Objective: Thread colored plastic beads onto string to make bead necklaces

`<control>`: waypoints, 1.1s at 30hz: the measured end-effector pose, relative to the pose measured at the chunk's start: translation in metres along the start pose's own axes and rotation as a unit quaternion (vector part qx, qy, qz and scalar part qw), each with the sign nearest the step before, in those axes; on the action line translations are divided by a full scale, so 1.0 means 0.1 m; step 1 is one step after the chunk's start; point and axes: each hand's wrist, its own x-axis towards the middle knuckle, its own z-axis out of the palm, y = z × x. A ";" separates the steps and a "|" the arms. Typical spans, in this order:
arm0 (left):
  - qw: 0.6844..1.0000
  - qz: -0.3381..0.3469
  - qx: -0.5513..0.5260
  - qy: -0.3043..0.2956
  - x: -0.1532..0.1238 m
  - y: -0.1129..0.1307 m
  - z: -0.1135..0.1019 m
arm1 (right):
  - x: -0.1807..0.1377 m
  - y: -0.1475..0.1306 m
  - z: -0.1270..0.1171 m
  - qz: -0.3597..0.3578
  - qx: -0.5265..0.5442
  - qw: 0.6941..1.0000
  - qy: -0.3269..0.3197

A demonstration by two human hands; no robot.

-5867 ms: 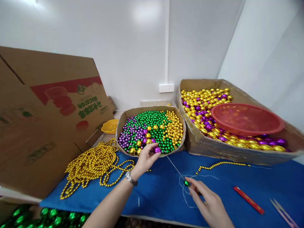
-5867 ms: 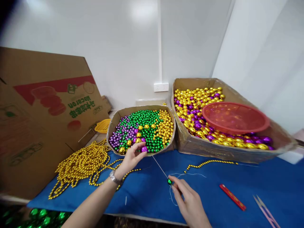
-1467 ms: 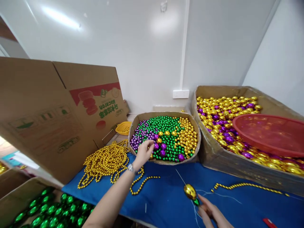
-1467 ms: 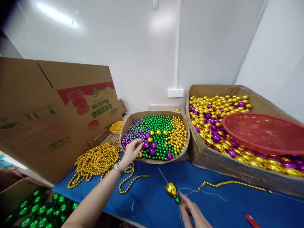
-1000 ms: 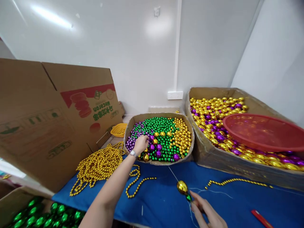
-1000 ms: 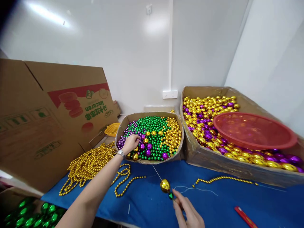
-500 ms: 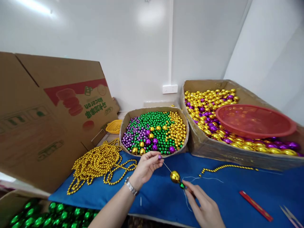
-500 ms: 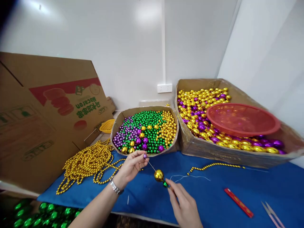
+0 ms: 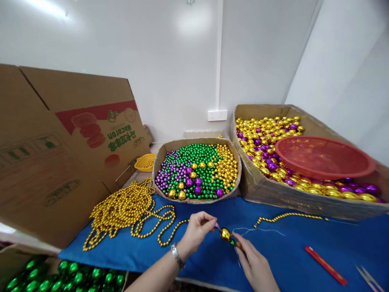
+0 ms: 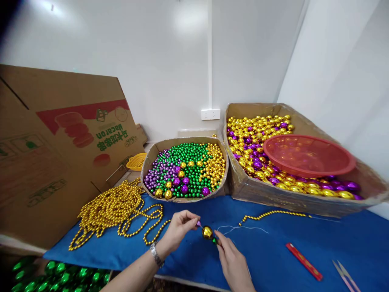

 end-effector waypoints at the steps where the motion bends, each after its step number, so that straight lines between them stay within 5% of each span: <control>1: 0.999 0.019 0.030 0.010 -0.01 -0.01 0.02 | 0.00 0.04 -0.01 0.003 -0.009 1.000 -0.009; 7: 0.982 0.137 0.128 0.033 -0.14 0.35 -0.01 | 0.29 -0.15 -0.18 -0.012 -0.054 0.998 0.000; 13: 0.983 0.153 0.093 0.033 -0.38 0.45 -0.14 | 0.53 -0.43 -0.05 -0.089 -0.050 0.995 0.007; 21: 0.975 0.158 0.040 0.151 -0.33 0.38 -0.36 | 0.46 0.15 -0.20 0.043 -0.270 0.954 -0.121; 24: 0.983 0.122 0.019 0.136 -0.30 0.37 -0.33 | 0.51 0.06 -0.34 0.044 -0.194 0.976 -0.090; 29: 0.990 0.089 0.017 0.107 -0.40 0.37 -0.29 | 0.58 -0.53 -0.29 -0.019 0.071 0.994 -0.081; 32: 0.991 0.050 0.062 0.107 -0.62 0.32 -0.74 | 0.51 -0.68 -0.20 -0.015 0.124 0.989 -0.082; 33: 0.981 0.045 0.097 0.159 -0.73 0.28 -0.98 | 0.47 -0.68 -0.18 -0.012 0.124 0.989 -0.079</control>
